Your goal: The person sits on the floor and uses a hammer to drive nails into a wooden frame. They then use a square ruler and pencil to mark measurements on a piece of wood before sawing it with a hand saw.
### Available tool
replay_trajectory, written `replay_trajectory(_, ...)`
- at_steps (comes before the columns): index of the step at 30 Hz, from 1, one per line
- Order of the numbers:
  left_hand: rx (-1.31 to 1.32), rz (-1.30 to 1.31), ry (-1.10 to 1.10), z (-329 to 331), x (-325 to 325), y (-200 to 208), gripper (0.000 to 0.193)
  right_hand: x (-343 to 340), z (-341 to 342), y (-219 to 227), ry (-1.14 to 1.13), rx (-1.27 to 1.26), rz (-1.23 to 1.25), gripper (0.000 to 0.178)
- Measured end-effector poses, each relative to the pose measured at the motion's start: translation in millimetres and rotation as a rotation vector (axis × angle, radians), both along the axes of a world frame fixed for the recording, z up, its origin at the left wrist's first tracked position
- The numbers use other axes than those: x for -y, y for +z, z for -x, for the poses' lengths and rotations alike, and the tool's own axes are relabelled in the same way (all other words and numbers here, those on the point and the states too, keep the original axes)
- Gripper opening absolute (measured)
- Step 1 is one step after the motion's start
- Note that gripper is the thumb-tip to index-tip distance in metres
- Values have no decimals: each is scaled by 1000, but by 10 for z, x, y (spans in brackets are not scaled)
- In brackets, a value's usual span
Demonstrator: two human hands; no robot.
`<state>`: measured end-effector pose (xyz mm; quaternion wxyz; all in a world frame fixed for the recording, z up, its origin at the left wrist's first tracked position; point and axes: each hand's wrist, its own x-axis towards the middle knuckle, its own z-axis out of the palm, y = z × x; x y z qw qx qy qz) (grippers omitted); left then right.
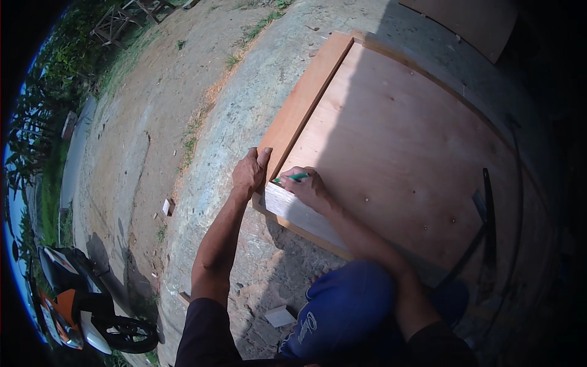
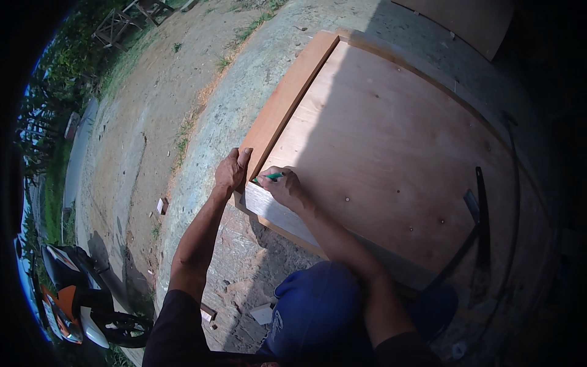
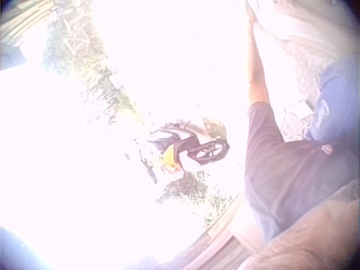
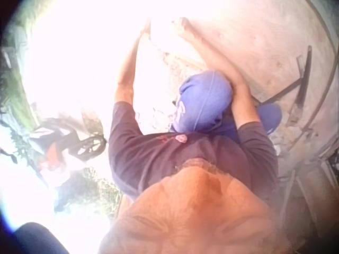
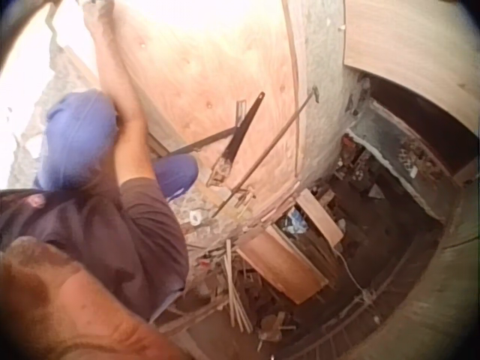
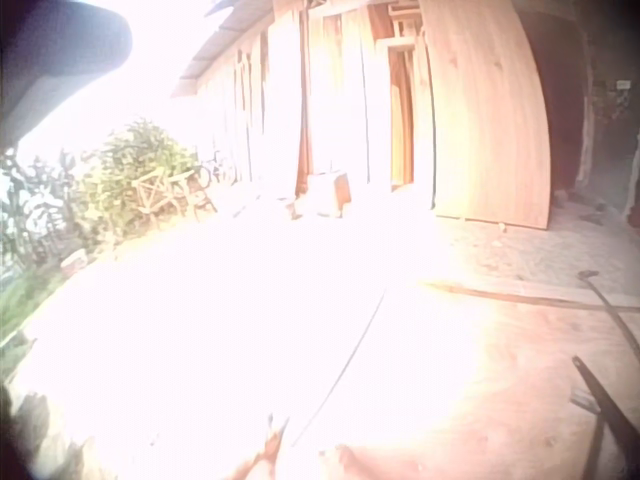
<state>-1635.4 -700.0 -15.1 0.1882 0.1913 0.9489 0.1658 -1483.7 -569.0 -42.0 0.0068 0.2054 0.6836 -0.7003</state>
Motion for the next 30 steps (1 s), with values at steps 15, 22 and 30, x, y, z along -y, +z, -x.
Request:
replay_trajectory(15, -29, -4, 17, -9, 14, -48, 76, 23, 1, -116, -27, -86, 68, 23)
replay_trajectory(22, -37, 7, 8, -3, 22, -34, 74, 129, -5, 65, -60, -98, -43, 20)
replay_trajectory(30, -34, 18, 3, 2, 13, -18, 73, 101, -1, 22, -85, -121, 48, 22)
